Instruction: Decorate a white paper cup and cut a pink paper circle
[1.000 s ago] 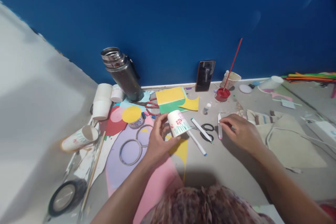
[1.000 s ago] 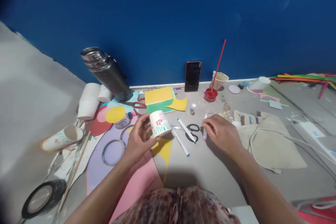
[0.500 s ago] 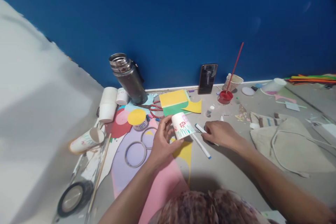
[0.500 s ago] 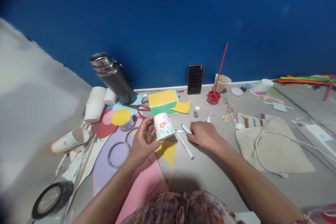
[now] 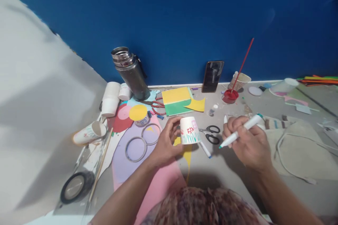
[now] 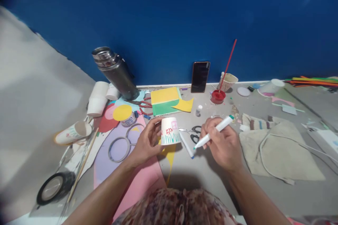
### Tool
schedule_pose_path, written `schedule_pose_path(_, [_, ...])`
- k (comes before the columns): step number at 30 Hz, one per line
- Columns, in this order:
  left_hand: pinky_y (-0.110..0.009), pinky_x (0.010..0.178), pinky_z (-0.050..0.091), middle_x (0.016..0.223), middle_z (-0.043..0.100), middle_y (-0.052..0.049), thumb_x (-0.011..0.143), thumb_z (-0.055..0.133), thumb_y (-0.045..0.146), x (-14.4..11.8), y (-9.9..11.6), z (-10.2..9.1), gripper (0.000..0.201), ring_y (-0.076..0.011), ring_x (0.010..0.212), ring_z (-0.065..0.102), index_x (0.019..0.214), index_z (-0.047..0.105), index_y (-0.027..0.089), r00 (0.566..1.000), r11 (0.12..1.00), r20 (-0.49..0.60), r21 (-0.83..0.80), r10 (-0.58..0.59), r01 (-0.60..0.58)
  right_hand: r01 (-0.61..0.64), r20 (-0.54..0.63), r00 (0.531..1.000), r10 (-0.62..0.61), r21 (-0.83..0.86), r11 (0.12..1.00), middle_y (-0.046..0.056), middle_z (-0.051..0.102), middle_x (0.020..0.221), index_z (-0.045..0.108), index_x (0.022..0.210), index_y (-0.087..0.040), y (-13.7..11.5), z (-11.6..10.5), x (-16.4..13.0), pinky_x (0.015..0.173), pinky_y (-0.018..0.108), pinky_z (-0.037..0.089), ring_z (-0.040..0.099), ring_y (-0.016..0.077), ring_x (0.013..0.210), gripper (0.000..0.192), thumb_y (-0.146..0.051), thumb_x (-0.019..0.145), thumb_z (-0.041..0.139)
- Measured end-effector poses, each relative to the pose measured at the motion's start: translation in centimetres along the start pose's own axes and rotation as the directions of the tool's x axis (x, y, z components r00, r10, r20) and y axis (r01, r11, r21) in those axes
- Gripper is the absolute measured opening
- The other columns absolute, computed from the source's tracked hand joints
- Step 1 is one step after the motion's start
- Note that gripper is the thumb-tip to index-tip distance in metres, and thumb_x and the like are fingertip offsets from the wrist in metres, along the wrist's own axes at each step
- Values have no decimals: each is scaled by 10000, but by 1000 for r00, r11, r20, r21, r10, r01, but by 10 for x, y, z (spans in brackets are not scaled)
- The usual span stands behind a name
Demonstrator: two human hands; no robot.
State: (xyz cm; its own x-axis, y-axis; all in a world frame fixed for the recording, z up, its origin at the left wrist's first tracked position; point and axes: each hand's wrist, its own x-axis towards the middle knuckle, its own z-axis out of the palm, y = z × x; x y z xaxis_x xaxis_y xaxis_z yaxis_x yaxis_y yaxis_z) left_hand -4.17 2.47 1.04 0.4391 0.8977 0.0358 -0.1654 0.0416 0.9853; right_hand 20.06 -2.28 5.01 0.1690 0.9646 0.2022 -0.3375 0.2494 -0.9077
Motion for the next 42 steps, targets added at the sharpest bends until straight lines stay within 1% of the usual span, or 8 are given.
schedule_pose_path(3, [-430, 1153, 484, 1497, 534, -112, 729, 815, 149, -1, -6, -1, 734, -325, 1453, 525, 1396, 539, 281, 998, 998, 46, 45, 42, -44, 8, -34, 999, -10, -37, 999, -51, 536, 617, 623, 791, -230, 7, 5, -9, 430, 222, 419, 481, 99, 461, 278, -402, 961, 760])
schedule_pose_path(7, [-453, 1205, 463, 1538, 491, -112, 739, 764, 113, -1, -10, 0, 754, -323, 1495, 488, 1435, 528, 284, 995, 995, 84, 78, 51, -58, 37, -89, 994, -62, -261, 965, 0, 674, 635, 729, 909, -205, 19, -1, -23, 427, 221, 458, 581, 118, 462, 195, -380, 995, 725])
schedule_pose_path(14, [-438, 1194, 485, 1524, 462, -110, 705, 697, 50, -2, -12, 0, 792, -313, 1494, 476, 1444, 536, 287, 992, 984, 96, 148, 86, -100, 237, 74, 969, -237, -556, 796, 4, 733, 743, 750, 954, -223, 19, -2, -29, 488, 195, 518, 652, 111, 517, 87, -217, 990, 671])
schedule_pose_path(20, [-475, 1216, 478, 1522, 454, -111, 693, 686, 33, -3, -11, 0, 818, -330, 1512, 453, 1452, 535, 295, 989, 977, 111, 179, 97, -116, 280, 121, 957, -262, -615, 737, 12, 734, 788, 754, 957, -218, 20, -4, -27, 503, 219, 513, 666, 128, 557, 88, -217, 985, 670])
schedule_pose_path(27, [-482, 1208, 498, 1534, 456, -121, 702, 707, 41, -3, -6, 1, 811, -337, 1519, 447, 1451, 525, 292, 986, 960, 127, 247, 103, -132, 278, 135, 959, -250, -626, 728, -10, 724, 769, 746, 951, -231, 18, -3, -27, 500, 209, 506, 651, 115, 532, 93, -205, 993, 667])
schedule_pose_path(30, [-484, 1202, 503, 1529, 463, -126, 720, 702, 50, -3, -4, 0, 801, -330, 1510, 458, 1460, 513, 290, 983, 938, 130, 307, 127, -162, 290, 128, 954, -272, -624, 725, -8, 730, 788, 744, 968, -235, 18, -2, -27, 517, 215, 513, 656, 117, 548, 80, -206, 989, 673])
schedule_pose_path(36, [-514, 1183, 516, 1511, 485, -143, 706, 670, 35, -4, -4, 1, 827, -333, 1476, 479, 1476, 485, 275, 969, 857, 158, 455, 190, -242, 326, 206, 945, -254, -637, 698, 1, 745, 781, 742, 978, -238, 18, -2, -27, 573, 236, 531, 694, 146, 627, 67, -218, 987, 679])
schedule_pose_path(42, [-518, 1181, 513, 1511, 491, -139, 716, 681, 44, -4, -3, 0, 832, -336, 1466, 482, 1485, 475, 287, 965, 842, 171, 475, 198, -257, 315, 217, 949, -228, -672, 671, 16, 757, 767, 755, 935, -228, 17, 0, -25, 592, 261, 549, 697, 163, 614, 90, -230, 981, 678])
